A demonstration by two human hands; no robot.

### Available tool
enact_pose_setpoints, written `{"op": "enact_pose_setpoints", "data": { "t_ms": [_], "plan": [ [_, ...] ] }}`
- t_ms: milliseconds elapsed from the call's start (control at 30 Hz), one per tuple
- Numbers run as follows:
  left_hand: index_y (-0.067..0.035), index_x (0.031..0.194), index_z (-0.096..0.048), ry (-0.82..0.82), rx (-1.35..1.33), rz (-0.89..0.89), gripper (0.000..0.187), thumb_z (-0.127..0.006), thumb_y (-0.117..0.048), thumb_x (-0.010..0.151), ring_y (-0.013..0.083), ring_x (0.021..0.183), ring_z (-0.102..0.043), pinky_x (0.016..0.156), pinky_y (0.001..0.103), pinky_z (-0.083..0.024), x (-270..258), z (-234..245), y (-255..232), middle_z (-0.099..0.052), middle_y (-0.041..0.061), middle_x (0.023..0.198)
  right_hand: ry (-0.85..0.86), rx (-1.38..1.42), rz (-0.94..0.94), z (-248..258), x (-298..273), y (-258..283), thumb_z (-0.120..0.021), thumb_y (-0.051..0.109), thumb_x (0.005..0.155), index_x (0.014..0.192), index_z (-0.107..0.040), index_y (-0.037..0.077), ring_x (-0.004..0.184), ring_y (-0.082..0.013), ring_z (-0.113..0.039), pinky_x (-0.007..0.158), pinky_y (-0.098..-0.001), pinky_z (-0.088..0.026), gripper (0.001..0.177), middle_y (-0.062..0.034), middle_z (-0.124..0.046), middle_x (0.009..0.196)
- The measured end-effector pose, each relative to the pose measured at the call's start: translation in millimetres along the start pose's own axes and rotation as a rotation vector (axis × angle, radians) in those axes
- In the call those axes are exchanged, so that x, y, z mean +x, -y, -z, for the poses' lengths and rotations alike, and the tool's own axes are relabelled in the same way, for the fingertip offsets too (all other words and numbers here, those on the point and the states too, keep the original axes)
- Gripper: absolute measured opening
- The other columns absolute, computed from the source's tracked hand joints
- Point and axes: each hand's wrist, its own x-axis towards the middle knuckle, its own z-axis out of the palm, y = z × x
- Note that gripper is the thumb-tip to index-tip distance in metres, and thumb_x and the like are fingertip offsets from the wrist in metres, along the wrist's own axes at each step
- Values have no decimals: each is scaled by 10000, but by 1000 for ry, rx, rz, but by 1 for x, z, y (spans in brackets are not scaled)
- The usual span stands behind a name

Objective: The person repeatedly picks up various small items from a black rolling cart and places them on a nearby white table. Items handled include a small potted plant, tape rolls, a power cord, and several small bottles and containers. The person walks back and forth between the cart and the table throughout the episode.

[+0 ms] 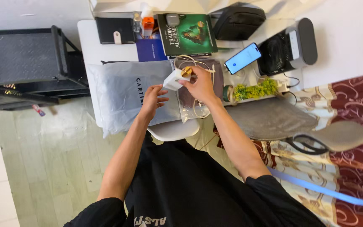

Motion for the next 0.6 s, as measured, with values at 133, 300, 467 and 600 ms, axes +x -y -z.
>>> {"op": "enact_pose_setpoints", "data": {
  "t_ms": [133, 300, 467, 600],
  "plan": [
    [-132, 1237, -575, -176, -107, -34, 395, -597, -407, 955, 180, 853, -661, 758, 344, -474, 0, 23, -3, -704, 41, 1060, 18, -123, 196, -16, 72, -20, -908, 30, 758, 1089, -701, -3, 937, -210, -725, 830, -325, -601, 392, -100, -706, 1029],
    [-101, 1181, -610, -333, -227, -99, 357, -599, -382, 961, 173, 815, -663, 707, 323, -475, -13, 40, -12, -713, 47, 1002, 58, -7, 185, -49, 148, -48, -889, 37, 736, 1098, -700, 12, 924, -241, -720, 800, -316, -620, 409, -107, -685, 1056],
    [-94, 1198, -610, -465, -311, -119, 367, -578, -374, 964, 180, 812, -660, 721, 331, -495, -30, 51, -9, -721, 59, 1009, 29, -139, 261, -77, 204, -87, -934, 41, 674, 1098, -718, 16, 911, -300, -679, 804, -379, -557, 477, -133, -654, 1079],
    [-83, 1223, -618, -537, -317, -92, 392, -552, -379, 975, 184, 841, -667, 741, 337, -496, -38, 56, 1, -719, 56, 1020, 39, -198, 287, -88, 217, -118, -940, 49, 685, 1107, -713, 20, 972, -329, -651, 863, -409, -528, 480, -136, -647, 1081]
  ]
}}
